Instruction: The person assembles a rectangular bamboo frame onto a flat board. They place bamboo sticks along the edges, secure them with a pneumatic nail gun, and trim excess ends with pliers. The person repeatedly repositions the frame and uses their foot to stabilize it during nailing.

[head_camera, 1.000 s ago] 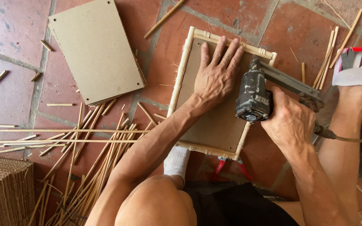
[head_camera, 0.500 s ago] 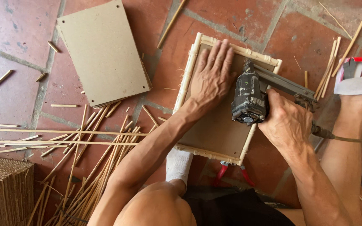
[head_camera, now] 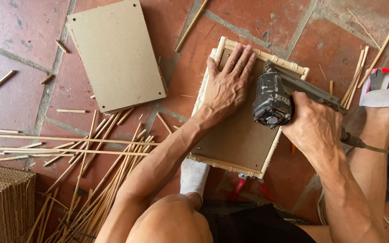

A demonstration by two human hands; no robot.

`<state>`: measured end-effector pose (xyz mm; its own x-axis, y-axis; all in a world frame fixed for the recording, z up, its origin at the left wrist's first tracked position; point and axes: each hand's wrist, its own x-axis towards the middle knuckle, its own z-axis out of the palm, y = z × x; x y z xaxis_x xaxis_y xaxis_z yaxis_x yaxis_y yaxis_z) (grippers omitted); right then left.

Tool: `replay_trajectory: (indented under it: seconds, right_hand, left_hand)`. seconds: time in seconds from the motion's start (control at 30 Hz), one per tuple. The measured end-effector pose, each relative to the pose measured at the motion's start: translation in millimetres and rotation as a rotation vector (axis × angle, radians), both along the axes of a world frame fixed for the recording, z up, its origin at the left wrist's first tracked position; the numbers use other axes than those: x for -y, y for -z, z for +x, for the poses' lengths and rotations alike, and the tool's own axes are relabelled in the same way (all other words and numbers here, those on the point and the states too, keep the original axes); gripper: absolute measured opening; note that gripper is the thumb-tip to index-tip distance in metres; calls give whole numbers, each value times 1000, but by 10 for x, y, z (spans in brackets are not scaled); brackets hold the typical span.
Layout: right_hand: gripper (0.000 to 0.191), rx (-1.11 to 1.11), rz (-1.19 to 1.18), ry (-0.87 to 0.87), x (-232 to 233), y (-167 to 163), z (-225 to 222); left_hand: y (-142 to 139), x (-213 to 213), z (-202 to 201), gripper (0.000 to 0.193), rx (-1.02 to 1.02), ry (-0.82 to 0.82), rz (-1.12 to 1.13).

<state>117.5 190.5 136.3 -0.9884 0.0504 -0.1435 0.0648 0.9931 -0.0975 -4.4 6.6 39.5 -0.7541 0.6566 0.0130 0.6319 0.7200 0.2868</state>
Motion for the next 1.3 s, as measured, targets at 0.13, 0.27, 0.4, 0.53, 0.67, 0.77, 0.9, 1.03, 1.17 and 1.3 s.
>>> replay_trajectory:
  seconds: [0.13,0.27,0.4,0.53,0.67,0.77,0.9,1.03,1.17,1.3]
  right_hand:
    - [43,78,-68,49,93,-17,12]
    - [52,-20,-84,-7,205,-49,20]
    - [52,-51,-74,-35,274,-71,-54]
    - [50,-131,-27,-58,322,-41,-168]
    - [49,-56,-40,-56,310,60,-279]
    - [50,-26,-24,-59,269,138,-303]
    - [47,10,-7,-52,246,173,-281]
    - [49,-61,-32,-105,347,128,-332]
    - [51,-103,-40,-153,515,45,-453]
    - [47,-79,-55,-137,611,-1,-514]
  left_hand:
    - [105,53,14,65,29,11,20]
    - [247,157,-153,63,7,-101,397]
    - [311,214,-536,66,205,-406,682]
    - [265,236,-757,54,694,-511,615]
    - [220,265,-758,52,714,-507,702]
    - [222,267,-759,51,729,-492,722]
    - [239,244,-781,48,735,-479,767]
    - [237,247,-765,47,703,-474,811]
    - [228,274,-750,48,688,-446,861]
    - [206,282,-774,49,690,-439,881]
